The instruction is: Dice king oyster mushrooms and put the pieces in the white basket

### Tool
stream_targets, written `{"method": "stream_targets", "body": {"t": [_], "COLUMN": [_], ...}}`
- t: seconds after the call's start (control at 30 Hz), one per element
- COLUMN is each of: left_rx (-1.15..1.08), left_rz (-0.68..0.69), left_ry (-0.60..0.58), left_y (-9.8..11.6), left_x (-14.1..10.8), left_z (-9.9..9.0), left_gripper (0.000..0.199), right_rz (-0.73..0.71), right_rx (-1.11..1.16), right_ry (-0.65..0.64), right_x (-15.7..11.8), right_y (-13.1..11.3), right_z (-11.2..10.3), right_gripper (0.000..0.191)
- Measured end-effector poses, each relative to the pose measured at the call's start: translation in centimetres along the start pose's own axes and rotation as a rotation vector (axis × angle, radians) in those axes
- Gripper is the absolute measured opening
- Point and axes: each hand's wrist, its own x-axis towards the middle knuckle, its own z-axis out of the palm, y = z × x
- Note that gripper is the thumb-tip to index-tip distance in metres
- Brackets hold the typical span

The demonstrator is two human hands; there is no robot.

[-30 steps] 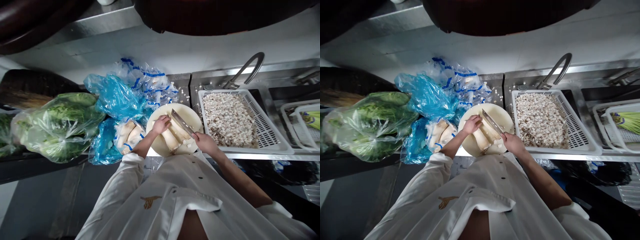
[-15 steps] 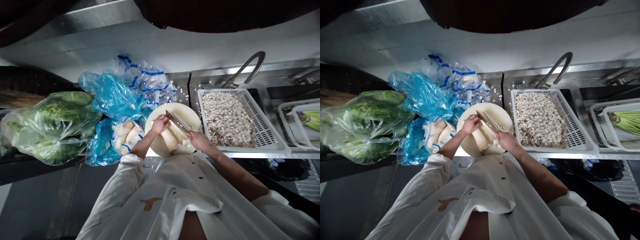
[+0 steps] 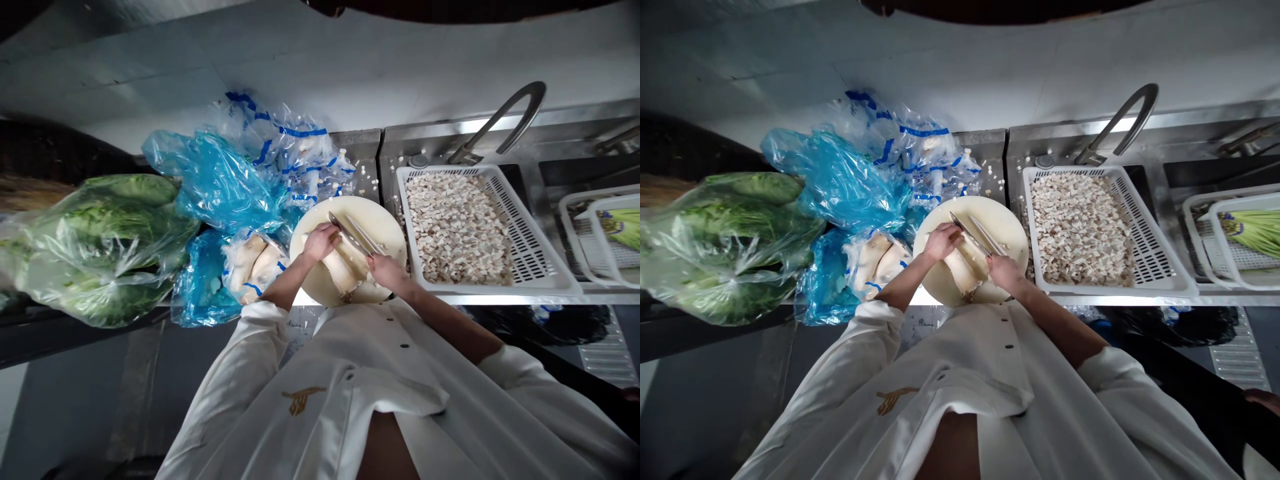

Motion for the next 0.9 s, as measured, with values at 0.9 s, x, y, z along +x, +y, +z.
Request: {"method": "stream_targets", "body": {"t": [0.9], "left_rx": [0.089], "left_rz": [-0.043], "left_ry": [0.054], "left_y": [0.7], "left_x": [0.1], "left_z": [-0.7], "left_gripper": [0.02], "right_rz": [-0.105], "right_rx": [0.058], "right_ry": [0.151], "right_x": [0.7], "right_y": [-1.3], "right_z": [-1.1], "right_gripper": [0.051]}}
